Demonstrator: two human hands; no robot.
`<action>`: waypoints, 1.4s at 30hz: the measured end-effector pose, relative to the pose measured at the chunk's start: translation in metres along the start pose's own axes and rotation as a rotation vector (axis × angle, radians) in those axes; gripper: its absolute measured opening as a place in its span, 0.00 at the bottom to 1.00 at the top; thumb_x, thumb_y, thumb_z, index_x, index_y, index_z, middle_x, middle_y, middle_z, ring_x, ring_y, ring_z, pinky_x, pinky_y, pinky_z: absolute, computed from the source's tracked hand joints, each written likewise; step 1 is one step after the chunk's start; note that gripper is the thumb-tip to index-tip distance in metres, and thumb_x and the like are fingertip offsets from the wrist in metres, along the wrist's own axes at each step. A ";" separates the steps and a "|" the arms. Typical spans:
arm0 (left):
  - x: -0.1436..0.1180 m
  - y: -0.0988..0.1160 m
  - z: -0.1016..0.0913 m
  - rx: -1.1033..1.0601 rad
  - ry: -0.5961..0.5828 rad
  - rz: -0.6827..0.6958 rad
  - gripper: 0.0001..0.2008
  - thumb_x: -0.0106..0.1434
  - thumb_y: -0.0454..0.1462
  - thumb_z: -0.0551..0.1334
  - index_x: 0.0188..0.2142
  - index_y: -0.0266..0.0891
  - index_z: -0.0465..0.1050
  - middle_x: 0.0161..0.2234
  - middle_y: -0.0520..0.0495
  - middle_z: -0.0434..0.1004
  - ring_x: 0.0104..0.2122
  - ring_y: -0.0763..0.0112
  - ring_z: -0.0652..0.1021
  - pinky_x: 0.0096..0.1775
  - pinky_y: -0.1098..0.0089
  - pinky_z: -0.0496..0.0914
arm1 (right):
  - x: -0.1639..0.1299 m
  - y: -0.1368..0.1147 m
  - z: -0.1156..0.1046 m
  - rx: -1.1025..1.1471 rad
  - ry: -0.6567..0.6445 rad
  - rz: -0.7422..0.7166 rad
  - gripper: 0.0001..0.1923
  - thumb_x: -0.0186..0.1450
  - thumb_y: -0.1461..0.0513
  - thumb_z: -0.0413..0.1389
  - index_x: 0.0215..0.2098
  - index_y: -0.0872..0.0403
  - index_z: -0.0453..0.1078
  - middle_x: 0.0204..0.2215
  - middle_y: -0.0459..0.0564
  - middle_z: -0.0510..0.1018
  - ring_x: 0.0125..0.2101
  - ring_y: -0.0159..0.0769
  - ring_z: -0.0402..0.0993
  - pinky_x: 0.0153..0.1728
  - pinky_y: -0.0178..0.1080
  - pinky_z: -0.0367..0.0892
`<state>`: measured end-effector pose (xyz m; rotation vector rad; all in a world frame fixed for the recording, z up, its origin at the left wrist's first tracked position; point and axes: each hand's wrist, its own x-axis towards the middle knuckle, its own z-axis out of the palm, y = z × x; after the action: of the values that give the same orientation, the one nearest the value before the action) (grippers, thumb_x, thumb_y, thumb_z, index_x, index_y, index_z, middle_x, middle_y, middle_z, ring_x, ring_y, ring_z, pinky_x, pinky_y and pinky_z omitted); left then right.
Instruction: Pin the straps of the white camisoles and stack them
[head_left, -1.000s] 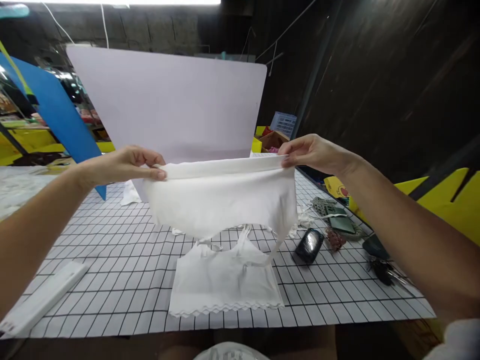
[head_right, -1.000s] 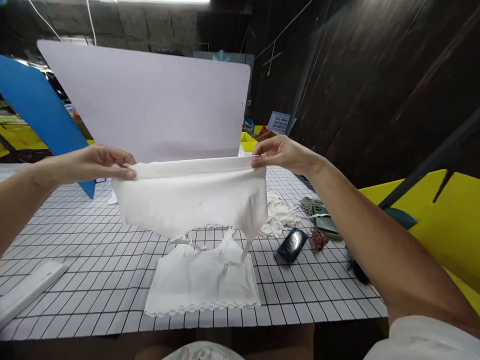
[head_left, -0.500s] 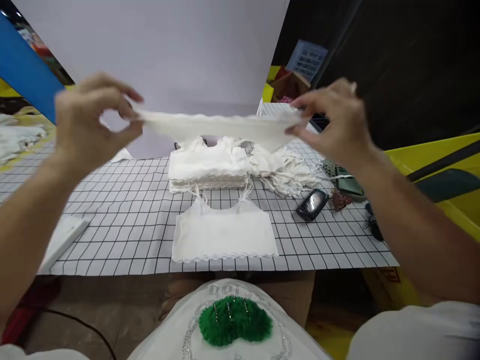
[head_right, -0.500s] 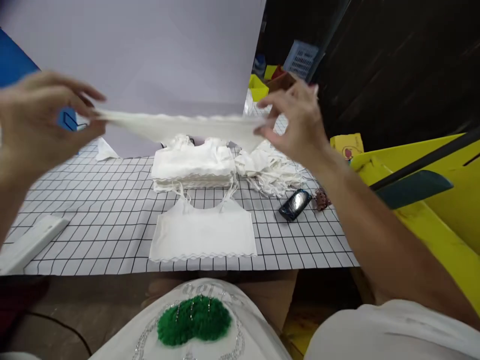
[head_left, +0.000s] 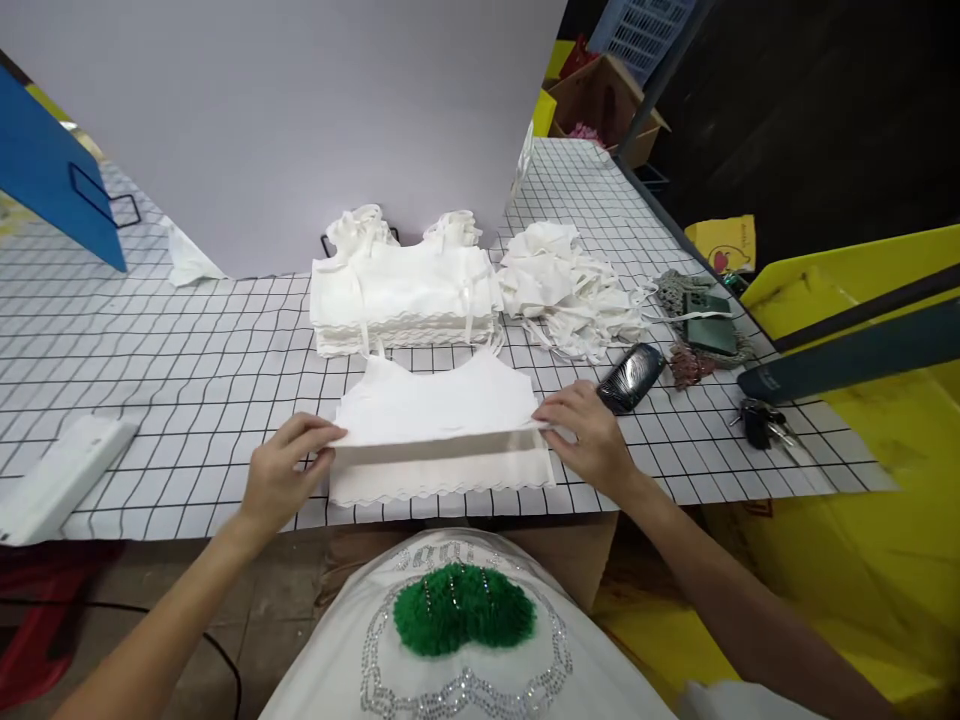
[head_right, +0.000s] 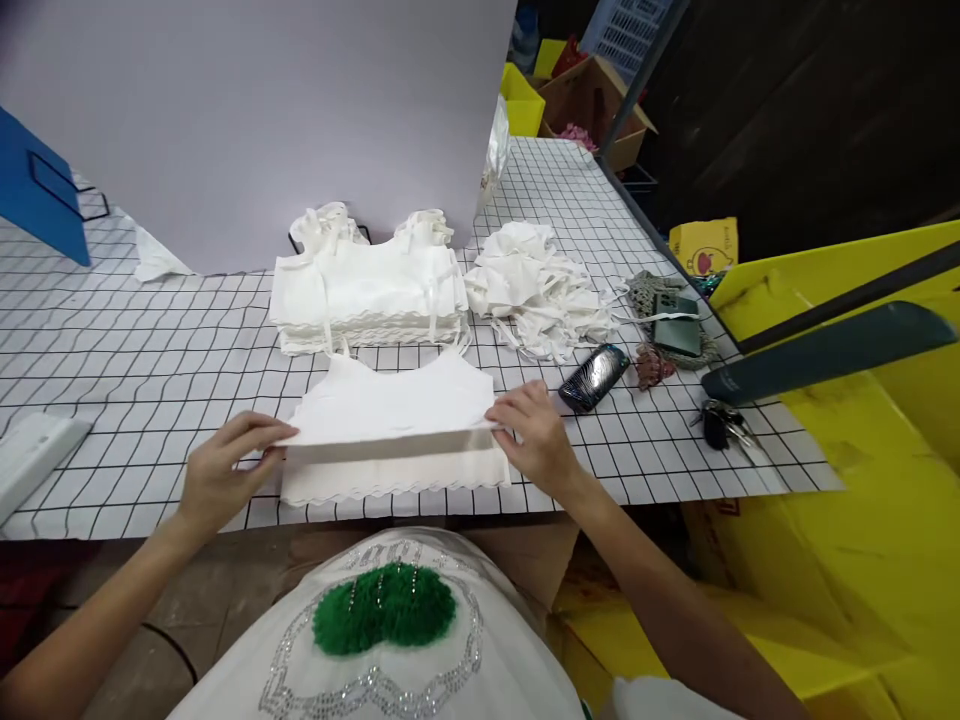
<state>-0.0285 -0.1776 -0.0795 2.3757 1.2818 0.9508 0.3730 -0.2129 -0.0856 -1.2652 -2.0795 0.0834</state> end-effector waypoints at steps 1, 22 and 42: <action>-0.008 -0.001 0.003 0.004 0.005 0.042 0.10 0.66 0.31 0.59 0.40 0.43 0.79 0.37 0.47 0.77 0.36 0.68 0.79 0.36 0.72 0.76 | -0.008 -0.002 0.002 -0.021 -0.007 -0.018 0.09 0.65 0.70 0.54 0.35 0.52 0.74 0.32 0.50 0.77 0.36 0.42 0.71 0.41 0.48 0.65; -0.041 0.016 0.018 0.158 -0.287 0.187 0.27 0.70 0.32 0.55 0.67 0.44 0.60 0.66 0.40 0.66 0.68 0.49 0.61 0.64 0.41 0.55 | -0.060 -0.040 0.010 -0.242 -0.399 -0.056 0.36 0.74 0.55 0.47 0.74 0.57 0.39 0.68 0.65 0.59 0.68 0.57 0.53 0.63 0.70 0.45; 0.141 -0.053 0.034 0.373 0.005 -0.239 0.18 0.64 0.51 0.64 0.34 0.37 0.74 0.36 0.44 0.75 0.28 0.68 0.74 0.29 0.68 0.63 | 0.184 -0.029 0.096 0.019 -0.136 -0.204 0.12 0.71 0.67 0.50 0.48 0.58 0.73 0.40 0.57 0.78 0.41 0.45 0.70 0.42 0.46 0.72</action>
<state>0.0153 -0.0293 -0.0739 2.3989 1.8320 0.6951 0.2418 -0.0526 -0.0510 -1.0547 -2.3078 0.0992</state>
